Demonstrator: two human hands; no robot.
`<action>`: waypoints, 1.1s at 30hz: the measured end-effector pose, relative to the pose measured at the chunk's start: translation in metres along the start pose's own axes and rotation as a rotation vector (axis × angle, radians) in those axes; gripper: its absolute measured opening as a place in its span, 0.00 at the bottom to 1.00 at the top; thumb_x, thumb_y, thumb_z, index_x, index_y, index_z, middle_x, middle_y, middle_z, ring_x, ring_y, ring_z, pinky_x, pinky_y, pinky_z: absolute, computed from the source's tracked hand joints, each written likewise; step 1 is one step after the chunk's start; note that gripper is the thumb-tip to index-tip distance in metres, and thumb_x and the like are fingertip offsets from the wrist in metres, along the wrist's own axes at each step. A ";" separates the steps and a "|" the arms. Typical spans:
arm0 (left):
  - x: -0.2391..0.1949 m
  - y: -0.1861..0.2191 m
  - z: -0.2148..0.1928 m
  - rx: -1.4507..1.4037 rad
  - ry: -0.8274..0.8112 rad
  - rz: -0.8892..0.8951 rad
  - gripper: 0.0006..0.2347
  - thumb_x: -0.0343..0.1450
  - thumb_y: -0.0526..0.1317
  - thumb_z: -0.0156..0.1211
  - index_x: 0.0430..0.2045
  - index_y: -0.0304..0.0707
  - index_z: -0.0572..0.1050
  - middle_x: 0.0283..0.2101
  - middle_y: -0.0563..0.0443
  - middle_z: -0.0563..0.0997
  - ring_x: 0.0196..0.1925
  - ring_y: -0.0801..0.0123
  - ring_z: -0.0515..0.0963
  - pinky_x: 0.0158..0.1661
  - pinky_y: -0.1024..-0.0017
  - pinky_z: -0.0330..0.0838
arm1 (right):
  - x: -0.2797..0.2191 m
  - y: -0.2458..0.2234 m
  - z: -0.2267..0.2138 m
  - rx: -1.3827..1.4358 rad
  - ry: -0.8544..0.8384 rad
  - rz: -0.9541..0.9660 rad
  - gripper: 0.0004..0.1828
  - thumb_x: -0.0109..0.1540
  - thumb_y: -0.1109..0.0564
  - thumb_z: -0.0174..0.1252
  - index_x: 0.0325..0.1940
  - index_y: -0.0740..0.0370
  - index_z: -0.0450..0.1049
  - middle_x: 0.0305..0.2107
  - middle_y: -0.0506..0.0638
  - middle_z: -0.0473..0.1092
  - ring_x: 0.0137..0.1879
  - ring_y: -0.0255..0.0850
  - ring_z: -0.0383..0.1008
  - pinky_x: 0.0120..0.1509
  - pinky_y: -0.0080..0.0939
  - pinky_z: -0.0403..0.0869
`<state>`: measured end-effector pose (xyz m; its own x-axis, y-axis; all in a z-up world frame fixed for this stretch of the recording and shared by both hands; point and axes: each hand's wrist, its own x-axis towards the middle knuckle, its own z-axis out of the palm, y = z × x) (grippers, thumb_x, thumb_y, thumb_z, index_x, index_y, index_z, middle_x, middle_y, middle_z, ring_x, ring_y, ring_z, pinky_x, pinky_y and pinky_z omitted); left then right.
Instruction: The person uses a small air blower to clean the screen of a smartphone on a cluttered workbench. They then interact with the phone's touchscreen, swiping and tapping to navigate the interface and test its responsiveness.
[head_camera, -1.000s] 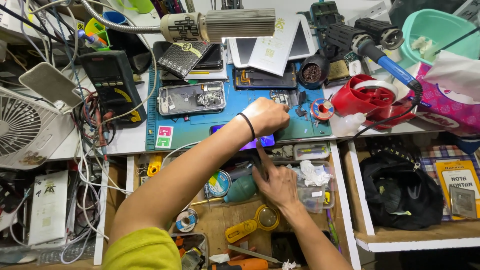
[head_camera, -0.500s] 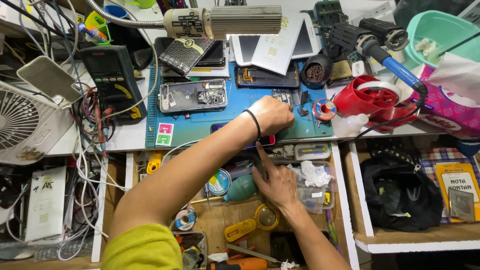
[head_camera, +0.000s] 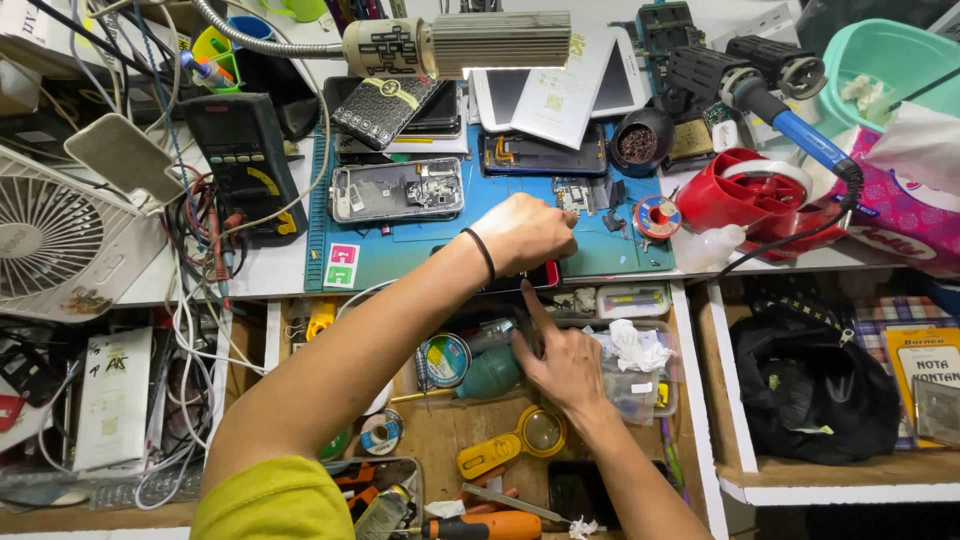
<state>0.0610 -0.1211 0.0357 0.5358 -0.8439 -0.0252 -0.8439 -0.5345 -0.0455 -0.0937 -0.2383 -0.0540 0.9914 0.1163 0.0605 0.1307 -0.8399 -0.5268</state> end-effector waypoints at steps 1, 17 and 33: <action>-0.003 0.000 -0.001 0.000 -0.001 -0.002 0.06 0.71 0.38 0.61 0.25 0.48 0.84 0.39 0.53 0.86 0.33 0.56 0.87 0.33 0.56 0.83 | 0.000 -0.002 -0.002 0.000 -0.001 -0.001 0.38 0.61 0.39 0.53 0.76 0.34 0.60 0.06 0.48 0.68 0.20 0.54 0.77 0.33 0.55 0.76; -0.065 -0.019 -0.001 -0.005 0.222 -0.017 0.06 0.74 0.44 0.59 0.30 0.56 0.82 0.30 0.58 0.78 0.28 0.65 0.83 0.29 0.66 0.80 | -0.011 0.022 0.033 0.152 0.211 -0.326 0.24 0.61 0.43 0.56 0.62 0.38 0.78 0.02 0.42 0.60 0.15 0.43 0.70 0.31 0.39 0.74; -0.109 -0.036 0.009 0.019 0.442 -0.084 0.11 0.79 0.45 0.51 0.24 0.58 0.72 0.26 0.63 0.70 0.23 0.68 0.76 0.26 0.72 0.72 | -0.010 0.008 0.019 0.268 0.283 -0.420 0.15 0.63 0.50 0.56 0.51 0.46 0.83 0.05 0.48 0.62 0.15 0.45 0.70 0.29 0.36 0.71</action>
<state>0.0329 -0.0094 0.0311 0.5366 -0.7386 0.4081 -0.7953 -0.6043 -0.0479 -0.1030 -0.2362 -0.0752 0.8241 0.2333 0.5162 0.5432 -0.5839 -0.6033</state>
